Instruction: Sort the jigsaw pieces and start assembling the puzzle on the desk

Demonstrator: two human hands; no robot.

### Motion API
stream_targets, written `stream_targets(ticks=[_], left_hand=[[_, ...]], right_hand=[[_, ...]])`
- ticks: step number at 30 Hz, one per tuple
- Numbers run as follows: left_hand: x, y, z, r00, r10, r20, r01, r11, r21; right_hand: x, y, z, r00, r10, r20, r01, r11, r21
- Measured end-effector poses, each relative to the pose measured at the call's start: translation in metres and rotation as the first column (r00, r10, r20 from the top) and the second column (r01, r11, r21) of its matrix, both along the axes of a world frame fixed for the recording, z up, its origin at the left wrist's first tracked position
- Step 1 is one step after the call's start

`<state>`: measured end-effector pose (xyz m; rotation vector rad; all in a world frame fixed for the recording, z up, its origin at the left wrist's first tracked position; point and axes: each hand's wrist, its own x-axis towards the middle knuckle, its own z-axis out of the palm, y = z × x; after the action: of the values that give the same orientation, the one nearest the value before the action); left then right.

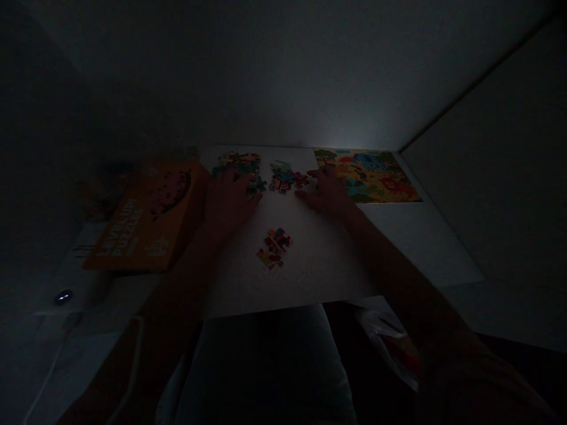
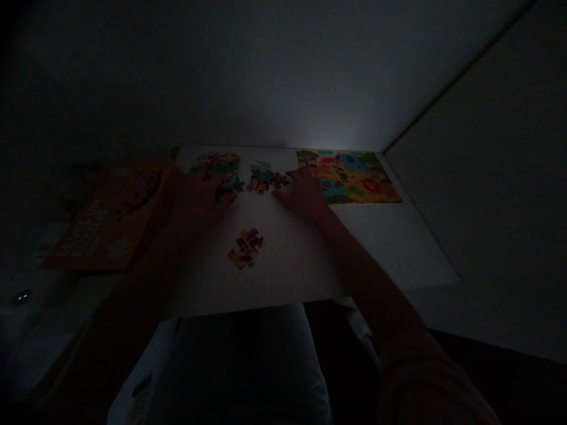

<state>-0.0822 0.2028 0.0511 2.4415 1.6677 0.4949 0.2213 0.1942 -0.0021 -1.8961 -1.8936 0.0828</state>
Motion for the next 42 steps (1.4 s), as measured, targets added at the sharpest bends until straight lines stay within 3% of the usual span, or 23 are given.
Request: stream_targets(ticks=[8, 16, 23, 28, 31, 37, 42], left_hand=[[-0.003, -0.002, -0.009, 0.995, 0.053, -0.080, -0.055, 0.998, -0.023], [-0.004, 0.008, -0.019, 0.999, 0.038, -0.024, -0.038, 0.999, -0.019], [-0.007, 0.017, -0.021, 0.997, 0.017, 0.082, -0.016, 1.000, -0.013], [-0.008, 0.018, -0.019, 0.991, -0.009, 0.137, 0.013, 0.999, -0.030], [-0.009, 0.017, -0.017, 0.992, 0.022, 0.126, -0.020, 1.000, -0.018], [-0.011, 0.015, -0.013, 0.990, 0.016, 0.137, -0.013, 1.000, -0.022], [-0.009, 0.016, -0.011, 0.991, -0.023, 0.136, 0.026, 0.999, -0.020]], right_hand=[[-0.001, 0.017, -0.009, 0.999, -0.027, -0.030, 0.028, 0.999, 0.034], [0.023, 0.005, 0.018, 0.999, 0.033, 0.005, -0.033, 0.985, 0.168], [0.024, -0.005, 0.035, 0.960, 0.270, -0.079, -0.256, 0.954, 0.156], [0.048, 0.000, 0.028, 0.880, 0.441, -0.176, -0.427, 0.897, 0.115], [0.055, 0.000, 0.020, 0.887, 0.439, -0.147, -0.437, 0.898, 0.045], [0.007, -0.002, 0.013, 0.964, 0.267, 0.020, -0.266, 0.964, -0.011], [-0.027, -0.002, 0.012, 0.941, 0.317, 0.117, -0.308, 0.947, -0.091]])
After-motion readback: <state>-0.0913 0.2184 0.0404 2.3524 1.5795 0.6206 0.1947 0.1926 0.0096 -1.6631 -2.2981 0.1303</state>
